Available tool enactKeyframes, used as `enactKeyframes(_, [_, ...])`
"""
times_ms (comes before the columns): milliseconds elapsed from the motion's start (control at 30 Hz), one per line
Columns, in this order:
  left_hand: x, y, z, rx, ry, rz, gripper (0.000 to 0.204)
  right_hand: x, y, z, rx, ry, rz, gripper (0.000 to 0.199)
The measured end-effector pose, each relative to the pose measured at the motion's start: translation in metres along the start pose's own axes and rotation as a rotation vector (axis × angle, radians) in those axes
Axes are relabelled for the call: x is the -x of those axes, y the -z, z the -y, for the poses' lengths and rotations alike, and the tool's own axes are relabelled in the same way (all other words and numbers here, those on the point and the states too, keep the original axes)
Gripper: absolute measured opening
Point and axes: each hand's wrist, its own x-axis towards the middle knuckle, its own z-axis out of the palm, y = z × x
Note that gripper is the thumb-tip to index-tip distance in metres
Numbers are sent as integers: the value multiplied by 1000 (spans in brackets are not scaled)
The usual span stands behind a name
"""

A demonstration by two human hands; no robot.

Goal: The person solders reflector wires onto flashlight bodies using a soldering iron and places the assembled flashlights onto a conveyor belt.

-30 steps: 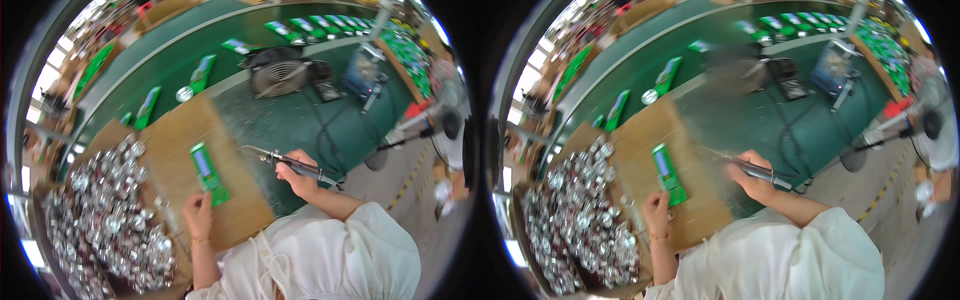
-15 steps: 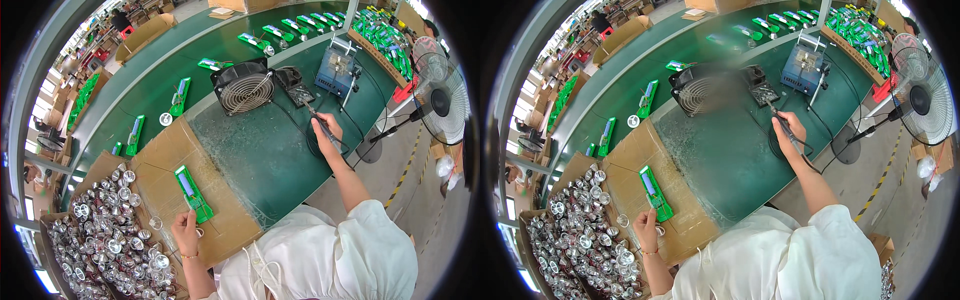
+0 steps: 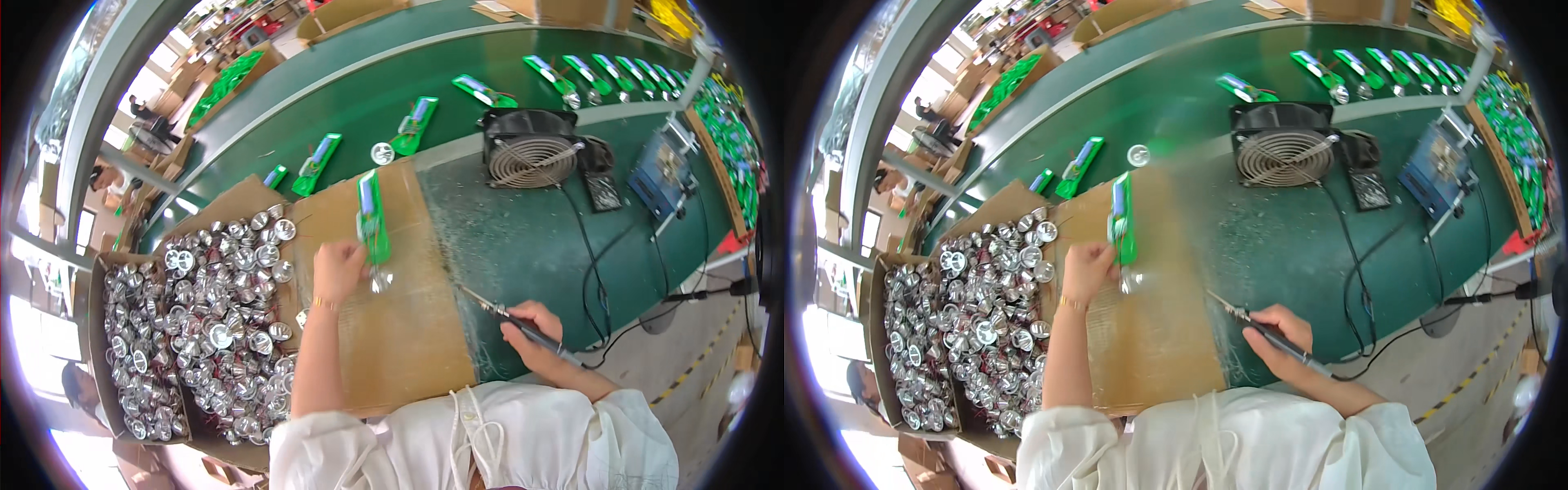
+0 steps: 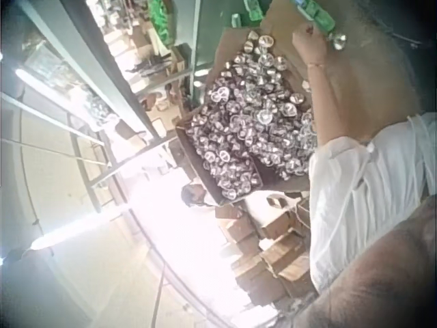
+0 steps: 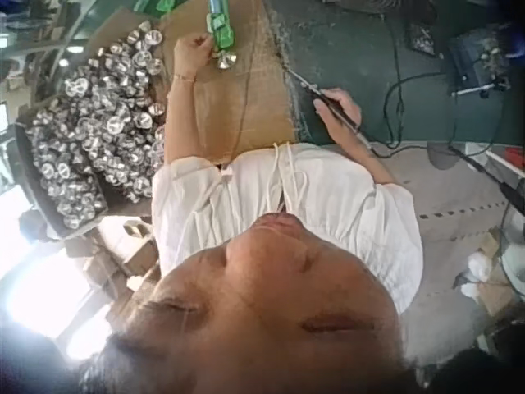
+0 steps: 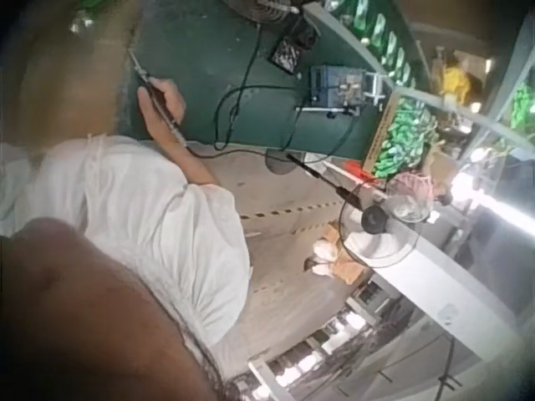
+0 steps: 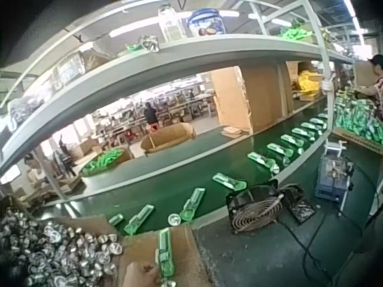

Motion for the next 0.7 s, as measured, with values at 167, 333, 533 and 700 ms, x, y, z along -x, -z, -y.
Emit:
enactKeyframes(167, [-107, 6, -2, -202, -96, -143, 19, 1, -8, -15, -49, -41, 57, 21])
enactKeyframes(333, [-183, 7, 8, -236, 6, -253, 22, -3, -4, -15, 32, 4, 115, 22])
enactKeyframes(533, [-205, 12, 39, -362, -350, -763, 21, -4, -1, -20, 55, -33, 93, 26])
enactKeyframes(700, [-187, 50, 69, -456, -69, -133, 66, -11, -1, -10, 85, 44, 215, 21])
